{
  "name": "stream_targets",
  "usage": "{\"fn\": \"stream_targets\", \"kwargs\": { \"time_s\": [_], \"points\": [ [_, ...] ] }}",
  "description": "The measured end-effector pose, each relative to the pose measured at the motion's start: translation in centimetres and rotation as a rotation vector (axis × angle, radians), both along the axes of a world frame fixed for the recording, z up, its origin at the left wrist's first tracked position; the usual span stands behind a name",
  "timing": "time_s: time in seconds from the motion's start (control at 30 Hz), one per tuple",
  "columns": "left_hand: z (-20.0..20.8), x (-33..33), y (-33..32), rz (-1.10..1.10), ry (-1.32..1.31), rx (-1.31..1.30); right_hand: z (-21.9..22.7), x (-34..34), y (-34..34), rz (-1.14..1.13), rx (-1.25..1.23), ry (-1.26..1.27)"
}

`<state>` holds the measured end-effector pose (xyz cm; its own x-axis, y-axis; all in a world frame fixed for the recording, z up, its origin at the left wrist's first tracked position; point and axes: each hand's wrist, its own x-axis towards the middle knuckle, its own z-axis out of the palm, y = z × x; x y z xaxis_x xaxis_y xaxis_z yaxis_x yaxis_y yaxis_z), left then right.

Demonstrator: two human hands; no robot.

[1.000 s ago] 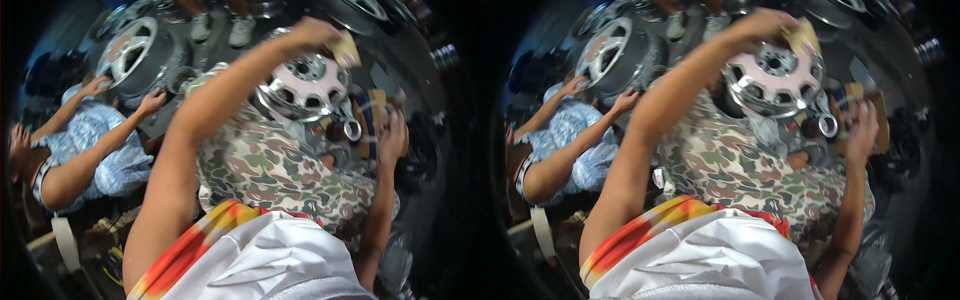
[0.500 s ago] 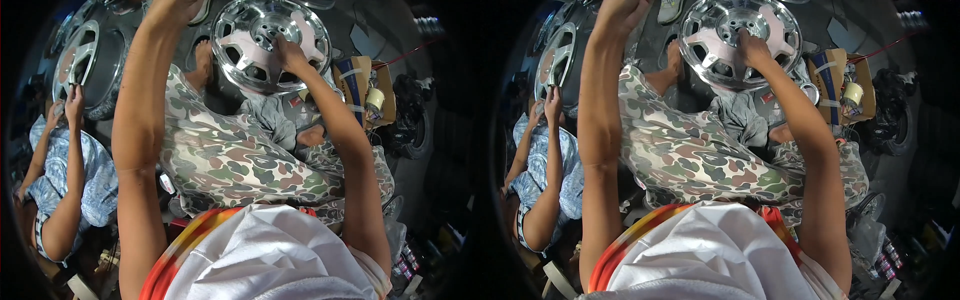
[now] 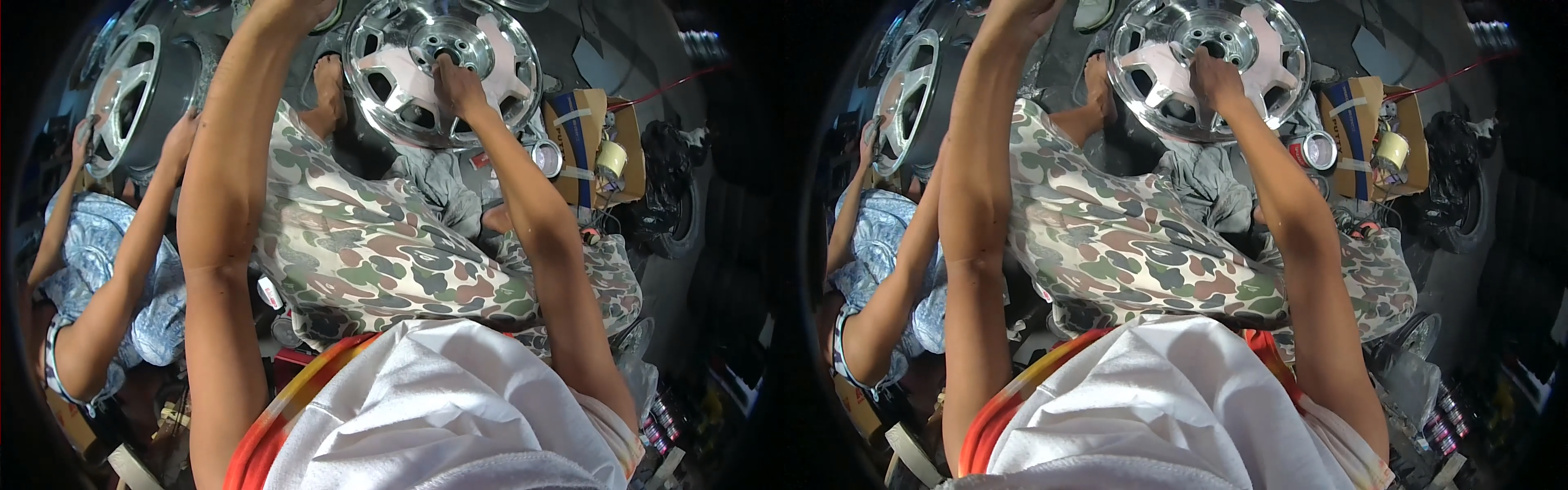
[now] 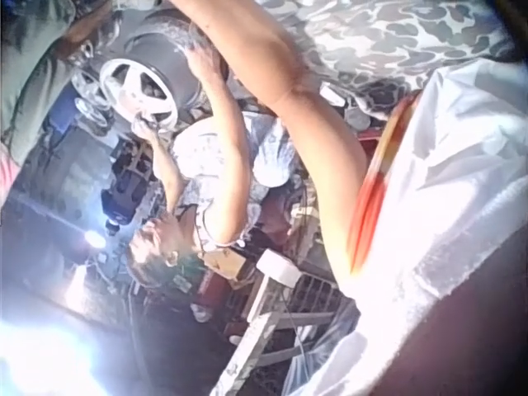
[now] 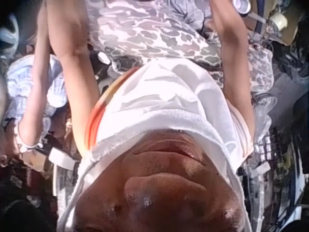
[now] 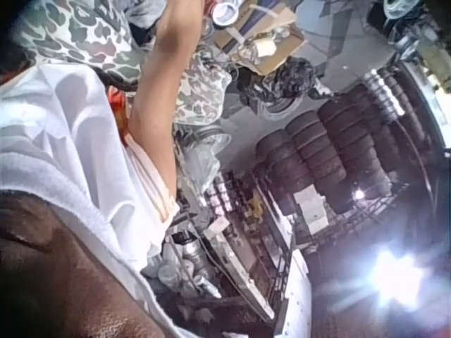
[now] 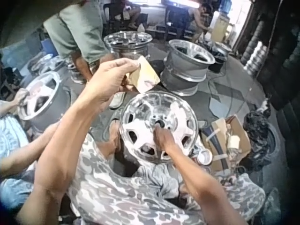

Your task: Sanding and applying body filler to car rims for refurbishment.

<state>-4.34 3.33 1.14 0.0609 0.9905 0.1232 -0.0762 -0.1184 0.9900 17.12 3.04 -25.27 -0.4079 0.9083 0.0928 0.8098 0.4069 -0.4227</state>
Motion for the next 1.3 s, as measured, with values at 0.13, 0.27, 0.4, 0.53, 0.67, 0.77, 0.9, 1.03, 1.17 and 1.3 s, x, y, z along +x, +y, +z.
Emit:
{"fn": "stream_targets", "kwargs": {
  "time_s": [0.13,0.27,0.4,0.53,0.67,0.77,0.9,1.03,1.17,1.3],
  "points": [
    [-0.8,0.7,1.2,-0.040,0.115,-0.010,1.0,1.8,-2.3,0.032,0.027,0.046],
    [-0.3,0.2,1.6,0.019,0.185,-0.110,2.2,1.1,-4.6,0.049,-0.041,0.071],
    [-0.4,0.5,1.8,-0.082,0.147,-0.166,3.8,1.3,-3.9,0.086,-0.214,0.117],
    [-0.3,0.6,1.8,-0.087,0.178,-0.255,5.3,3.3,-1.9,0.039,-0.188,0.337],
    [-0.8,0.3,1.6,-0.134,0.174,-0.232,10.4,6.0,-1.3,-0.167,-0.136,0.542],
    [0.1,0.3,1.0,-0.110,0.204,-0.275,14.3,6.2,-1.3,-0.136,-0.007,0.813],
    [0.3,0.3,1.0,-0.118,0.203,-0.277,19.9,6.2,-3.4,-0.097,0.115,0.769],
    [0.1,-0.1,1.3,-0.210,0.255,-0.291,21.8,6.3,-4.1,0.081,0.120,0.731],
    [-0.4,-0.2,1.6,-0.316,0.284,-0.324,22.6,5.6,-4.3,0.165,0.145,0.607],
    [-0.2,0.0,1.3,-0.303,0.292,-0.322,22.6,4.6,-4.6,0.170,0.199,0.558]
  ]
}}
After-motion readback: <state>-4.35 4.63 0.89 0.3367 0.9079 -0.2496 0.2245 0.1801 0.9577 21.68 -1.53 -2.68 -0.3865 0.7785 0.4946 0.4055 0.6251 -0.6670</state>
